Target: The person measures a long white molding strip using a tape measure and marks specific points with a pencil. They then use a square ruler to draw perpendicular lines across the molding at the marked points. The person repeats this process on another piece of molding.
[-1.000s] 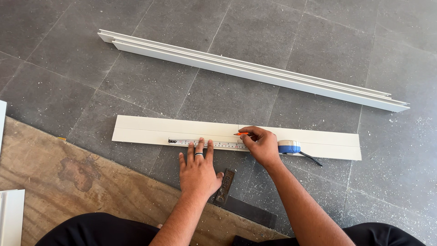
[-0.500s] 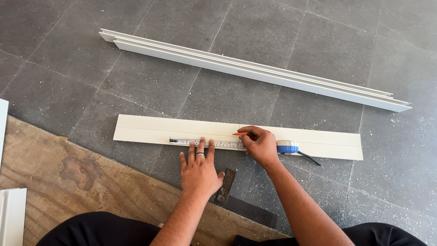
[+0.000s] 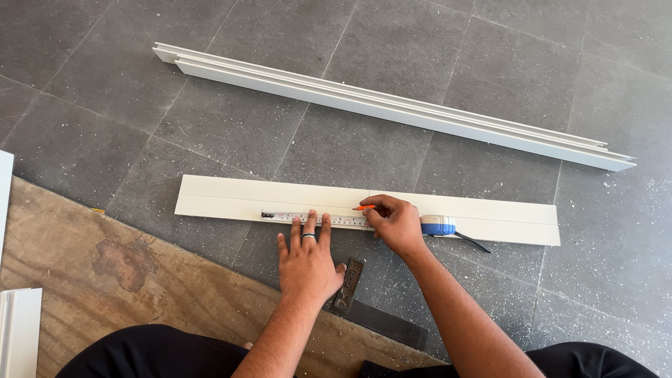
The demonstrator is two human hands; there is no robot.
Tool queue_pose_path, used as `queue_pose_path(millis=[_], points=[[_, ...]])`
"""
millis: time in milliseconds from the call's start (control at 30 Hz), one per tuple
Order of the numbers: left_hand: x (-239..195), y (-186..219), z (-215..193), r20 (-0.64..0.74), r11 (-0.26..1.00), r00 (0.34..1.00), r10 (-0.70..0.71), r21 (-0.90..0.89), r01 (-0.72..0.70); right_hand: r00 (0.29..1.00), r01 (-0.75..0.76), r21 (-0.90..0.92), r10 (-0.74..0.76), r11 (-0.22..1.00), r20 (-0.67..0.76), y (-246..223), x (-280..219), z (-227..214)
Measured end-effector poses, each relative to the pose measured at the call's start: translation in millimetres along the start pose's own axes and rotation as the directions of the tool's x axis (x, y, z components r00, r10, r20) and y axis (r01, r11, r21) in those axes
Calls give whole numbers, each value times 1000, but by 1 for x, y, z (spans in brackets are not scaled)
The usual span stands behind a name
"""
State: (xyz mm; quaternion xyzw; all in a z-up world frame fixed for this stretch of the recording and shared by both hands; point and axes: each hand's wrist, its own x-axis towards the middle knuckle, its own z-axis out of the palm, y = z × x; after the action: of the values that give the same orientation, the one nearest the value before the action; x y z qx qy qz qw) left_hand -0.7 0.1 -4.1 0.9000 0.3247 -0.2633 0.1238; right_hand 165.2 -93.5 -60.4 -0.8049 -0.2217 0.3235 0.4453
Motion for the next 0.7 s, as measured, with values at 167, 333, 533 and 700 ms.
queue_pose_path(millis=[167,333,533,700], points=[[-1,1,-2,5,1000,1000,-6,9,6,1000,22,-73,-23,997,-9,1,1,3],[-1,1,-2,-1,1000,1000,-5,4,5,985,167,-114,-171,979,-32,6,-2,7],[0,1,-1,7,1000,1000,-6,2,6,984,169,-195,-177,966,-21,6,-2,7],[0,1,-2,14,1000,1000,-13,1,13,983,177,-214,-184,961,-13,7,-2,8]])
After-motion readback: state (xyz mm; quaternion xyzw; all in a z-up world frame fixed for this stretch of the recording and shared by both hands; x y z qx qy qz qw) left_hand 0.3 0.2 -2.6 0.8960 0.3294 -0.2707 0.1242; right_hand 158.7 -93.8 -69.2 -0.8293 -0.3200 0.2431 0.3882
